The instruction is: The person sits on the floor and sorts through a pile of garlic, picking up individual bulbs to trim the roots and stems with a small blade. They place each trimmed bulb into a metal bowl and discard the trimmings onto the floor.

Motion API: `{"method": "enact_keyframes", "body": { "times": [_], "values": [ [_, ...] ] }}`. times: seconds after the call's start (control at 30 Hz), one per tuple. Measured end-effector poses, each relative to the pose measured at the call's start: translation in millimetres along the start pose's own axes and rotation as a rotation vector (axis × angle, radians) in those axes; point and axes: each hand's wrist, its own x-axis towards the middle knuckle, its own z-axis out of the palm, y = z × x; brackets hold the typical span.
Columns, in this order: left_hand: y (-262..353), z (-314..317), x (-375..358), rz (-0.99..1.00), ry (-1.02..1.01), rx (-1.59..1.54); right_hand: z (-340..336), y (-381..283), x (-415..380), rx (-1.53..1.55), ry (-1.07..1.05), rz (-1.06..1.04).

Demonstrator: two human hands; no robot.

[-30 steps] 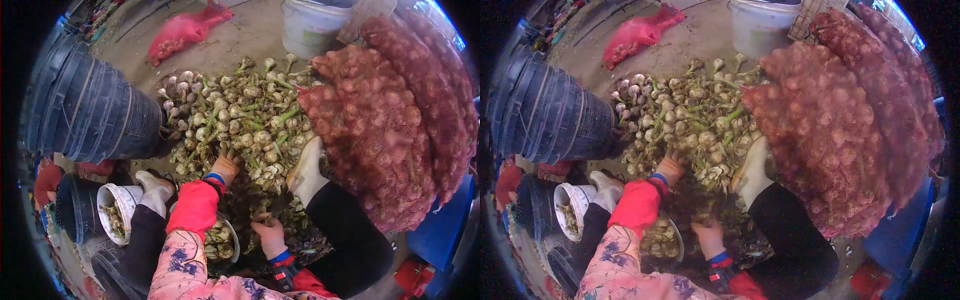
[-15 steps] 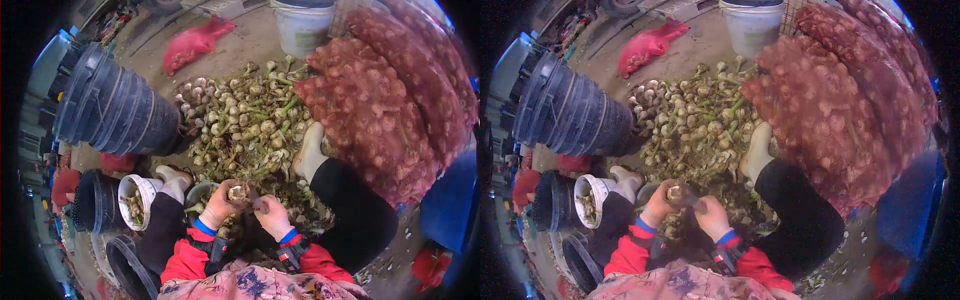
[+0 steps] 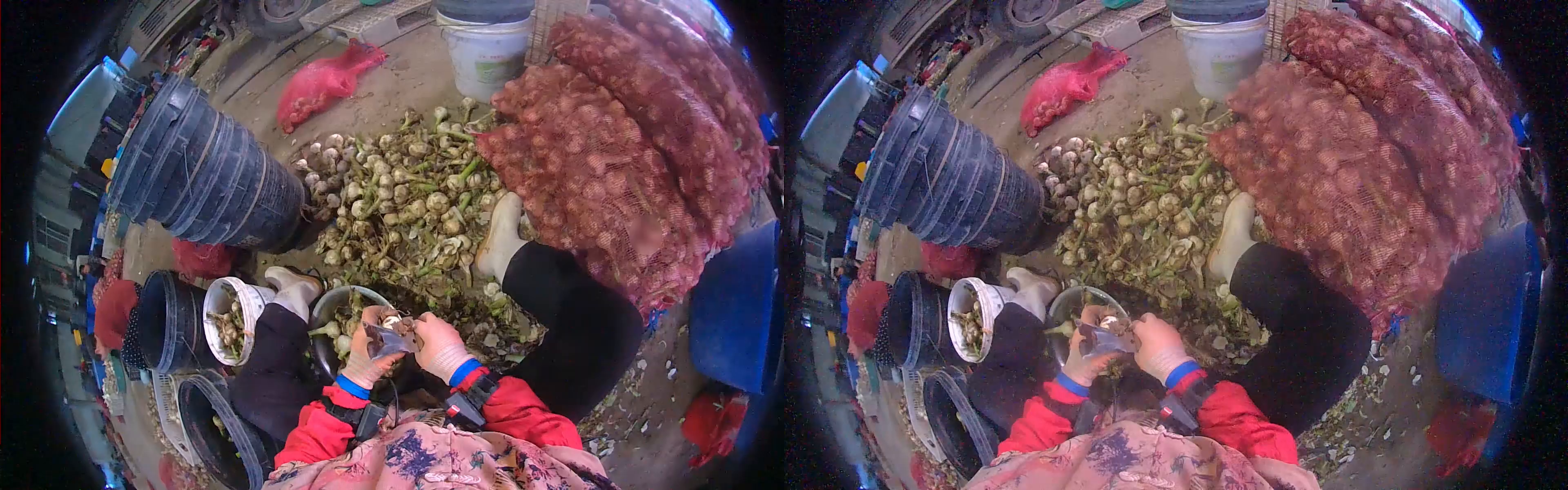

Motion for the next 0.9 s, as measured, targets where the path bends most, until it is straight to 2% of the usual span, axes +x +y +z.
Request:
{"method": "enact_keyframes", "body": {
  "times": [0.03, 0.1, 0.17, 0.2, 0.23, 0.27, 0.3, 0.37, 0.4, 0.43, 0.5, 0.7, 0.77, 0.83, 0.87, 0.9],
  "values": [
    [-4.7, 0.9, -1.6, -0.029, 0.03, -0.128, -1.8, 0.9, -0.7, 0.049, 0.022, 0.001],
    [56.3, 16.5, -9.9, 0.104, 0.021, 0.341, 10.5, 48.7, 12.4, 0.112, -0.07, 0.59],
    [79.4, 23.5, -17.6, 0.201, 0.074, 0.258, 34.7, 119.1, 22.6, 0.243, 0.043, 0.78],
    [71.3, 18.2, -14.2, 0.156, 0.108, 0.097, 28.6, 104.9, 29.4, 0.238, 0.04, 0.756],
    [60.1, 16.9, -9.3, 0.108, 0.132, -0.075, 17.3, 85.7, 26.8, 0.3, 0.187, 0.653],
    [50.2, 5.1, -5.2, 0.137, 0.163, 0.12, 6.3, 68.2, 24.1, 0.361, 0.337, 0.555],
    [27.4, -9.5, -0.3, 0.279, 0.222, 0.403, 6.7, 61.4, 21.4, 0.355, 0.34, 0.56],
    [22.4, -12.4, 3.5, 0.036, 0.242, -0.671, 13.4, 48.0, 12.1, 0.371, 0.426, 0.287],
    [37.1, -8.8, 3.1, 0.029, 0.406, -0.418, 9.0, 35.4, 6.4, 0.355, 0.427, 0.138],
    [19.8, -17.9, 3.8, 0.016, 0.397, -0.55, 1.8, 21.1, 1.3, 0.338, 0.43, -0.013],
    [6.2, -21.4, 3.6, -0.144, 0.363, -1.138, -8.5, -0.5, -4.9, 0.315, 0.325, -0.134],
    [-7.6, -6.4, -2.1, -0.262, 0.129, -1.343, -11.3, -10.6, 3.2, 0.334, 0.261, -0.166],
    [2.6, 2.7, 1.6, -0.264, 0.09, -1.384, -17.5, -15.6, 4.4, 0.319, 0.332, -0.206],
    [15.1, 8.2, 1.4, -0.233, 0.106, -1.362, 5.4, 21.1, 12.5, 0.318, 0.189, -0.071],
    [-6.0, -2.8, -0.1, -0.166, 0.005, -1.283, 13.8, 39.5, 15.0, 0.545, -0.046, 0.302],
    [-1.1, -9.5, -1.9, -0.163, 0.003, -1.282, 35.5, 70.1, 17.3, 0.467, -0.014, 0.341]
  ]
}}
